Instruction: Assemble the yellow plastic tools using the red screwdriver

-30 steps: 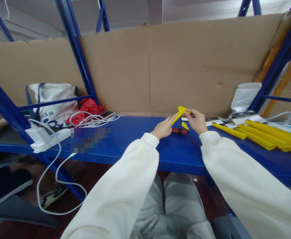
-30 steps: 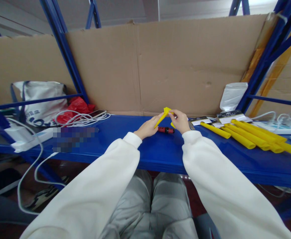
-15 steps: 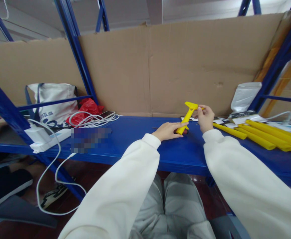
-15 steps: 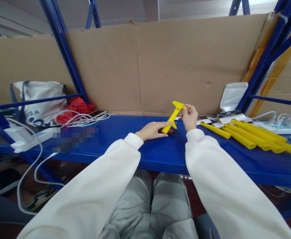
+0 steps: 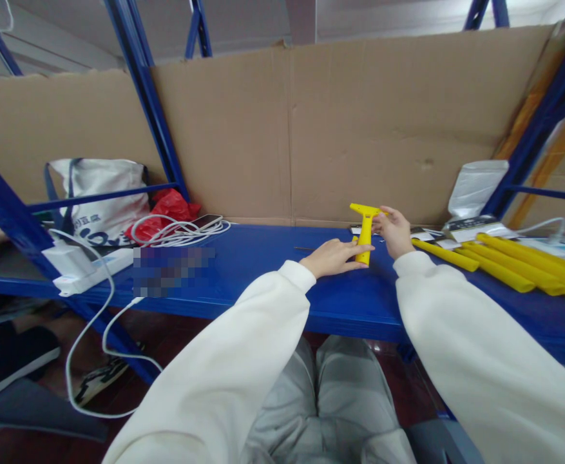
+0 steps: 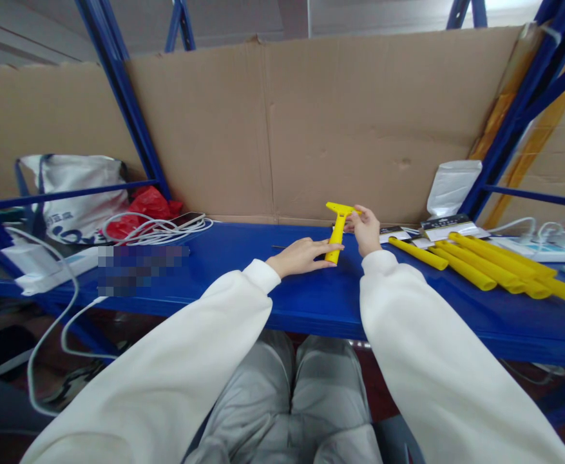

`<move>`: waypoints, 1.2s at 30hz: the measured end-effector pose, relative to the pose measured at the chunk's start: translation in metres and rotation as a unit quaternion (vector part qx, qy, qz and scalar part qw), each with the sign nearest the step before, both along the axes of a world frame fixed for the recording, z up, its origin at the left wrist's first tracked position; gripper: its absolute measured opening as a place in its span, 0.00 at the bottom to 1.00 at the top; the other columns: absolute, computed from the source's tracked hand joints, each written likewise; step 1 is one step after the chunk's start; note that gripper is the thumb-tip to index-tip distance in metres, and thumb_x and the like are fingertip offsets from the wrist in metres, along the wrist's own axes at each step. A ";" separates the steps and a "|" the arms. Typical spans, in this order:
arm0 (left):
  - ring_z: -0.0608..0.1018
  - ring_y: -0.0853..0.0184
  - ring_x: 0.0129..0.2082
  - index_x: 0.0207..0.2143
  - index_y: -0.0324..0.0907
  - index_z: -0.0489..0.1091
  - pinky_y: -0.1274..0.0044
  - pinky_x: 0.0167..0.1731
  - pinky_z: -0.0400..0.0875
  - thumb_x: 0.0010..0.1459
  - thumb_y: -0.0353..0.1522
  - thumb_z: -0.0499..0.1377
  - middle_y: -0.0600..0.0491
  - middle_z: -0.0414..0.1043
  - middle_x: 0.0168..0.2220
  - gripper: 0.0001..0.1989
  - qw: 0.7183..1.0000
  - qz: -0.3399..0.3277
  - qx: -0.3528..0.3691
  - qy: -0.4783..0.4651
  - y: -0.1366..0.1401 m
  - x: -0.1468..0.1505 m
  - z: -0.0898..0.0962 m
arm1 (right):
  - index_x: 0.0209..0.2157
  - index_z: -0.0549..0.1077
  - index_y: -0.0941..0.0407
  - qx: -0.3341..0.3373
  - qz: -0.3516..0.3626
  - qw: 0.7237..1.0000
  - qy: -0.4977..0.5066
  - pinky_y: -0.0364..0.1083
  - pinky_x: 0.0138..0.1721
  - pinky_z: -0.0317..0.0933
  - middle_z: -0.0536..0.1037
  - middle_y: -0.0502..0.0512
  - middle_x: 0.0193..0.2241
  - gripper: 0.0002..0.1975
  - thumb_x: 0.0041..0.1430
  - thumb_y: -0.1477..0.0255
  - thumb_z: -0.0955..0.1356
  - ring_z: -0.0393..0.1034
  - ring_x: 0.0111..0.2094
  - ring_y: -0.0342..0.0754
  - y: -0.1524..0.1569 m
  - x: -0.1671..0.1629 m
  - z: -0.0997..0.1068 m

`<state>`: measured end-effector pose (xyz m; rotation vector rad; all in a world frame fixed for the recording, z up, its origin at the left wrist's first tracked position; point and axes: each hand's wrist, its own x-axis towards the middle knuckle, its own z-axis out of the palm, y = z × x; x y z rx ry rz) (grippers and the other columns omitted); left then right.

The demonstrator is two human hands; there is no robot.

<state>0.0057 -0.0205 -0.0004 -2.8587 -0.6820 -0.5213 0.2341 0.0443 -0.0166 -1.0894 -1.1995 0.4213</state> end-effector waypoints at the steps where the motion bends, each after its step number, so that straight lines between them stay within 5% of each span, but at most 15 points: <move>1: 0.85 0.60 0.48 0.69 0.52 0.68 0.71 0.52 0.74 0.72 0.42 0.58 0.48 0.78 0.62 0.25 1.000 0.001 -0.017 -0.015 0.001 0.000 0.001 | 0.65 0.68 0.51 -0.008 0.016 1.000 0.009 0.52 0.39 0.79 0.84 0.58 0.40 0.29 0.67 0.57 0.68 0.80 0.31 0.50 -0.001 -0.002 0.001; 5: 0.85 0.57 0.49 0.71 0.47 0.66 0.68 0.53 0.75 0.73 0.42 0.57 0.47 0.83 0.55 0.27 0.993 0.024 -0.083 -0.082 0.011 0.001 0.007 | 0.74 0.56 0.48 -0.068 0.091 0.993 0.042 0.51 0.42 0.78 0.84 0.56 0.43 0.35 0.69 0.61 0.66 0.82 0.38 0.49 -0.010 -0.016 0.003; 8: 0.84 0.56 0.55 0.70 0.47 0.66 0.68 0.56 0.74 0.73 0.41 0.57 0.46 0.81 0.58 0.26 0.986 0.035 -0.111 -0.121 0.026 0.004 0.009 | 0.73 0.56 0.49 -0.110 0.117 0.986 0.032 0.51 0.42 0.78 0.85 0.57 0.44 0.33 0.70 0.61 0.65 0.83 0.41 0.50 -0.016 -0.024 0.003; 15: 0.78 0.55 0.63 0.65 0.38 0.71 0.68 0.64 0.68 0.72 0.38 0.59 0.39 0.74 0.65 0.24 0.982 0.079 -0.136 -0.101 0.064 0.016 0.002 | 0.61 0.64 0.53 -0.125 0.029 0.992 0.023 0.43 0.34 0.74 0.86 0.57 0.38 0.21 0.71 0.63 0.64 0.82 0.37 0.49 -0.018 -0.015 0.008; 20: 0.74 0.58 0.67 0.65 0.41 0.72 0.70 0.67 0.65 0.72 0.40 0.57 0.44 0.71 0.68 0.23 0.976 0.091 -0.175 -0.089 0.077 0.020 -0.003 | 0.56 0.65 0.53 -0.109 -0.010 0.992 0.058 0.40 0.26 0.67 0.83 0.52 0.29 0.19 0.68 0.64 0.68 0.78 0.28 0.47 -0.017 -0.008 0.007; 36: 0.71 0.60 0.69 0.67 0.41 0.70 0.74 0.69 0.61 0.72 0.37 0.55 0.47 0.69 0.69 0.25 0.965 0.140 -0.212 -0.065 0.076 0.018 -0.009 | 0.52 0.68 0.55 -0.127 -0.037 0.989 0.063 0.41 0.29 0.67 0.81 0.51 0.27 0.13 0.66 0.72 0.66 0.78 0.29 0.47 -0.025 -0.018 0.013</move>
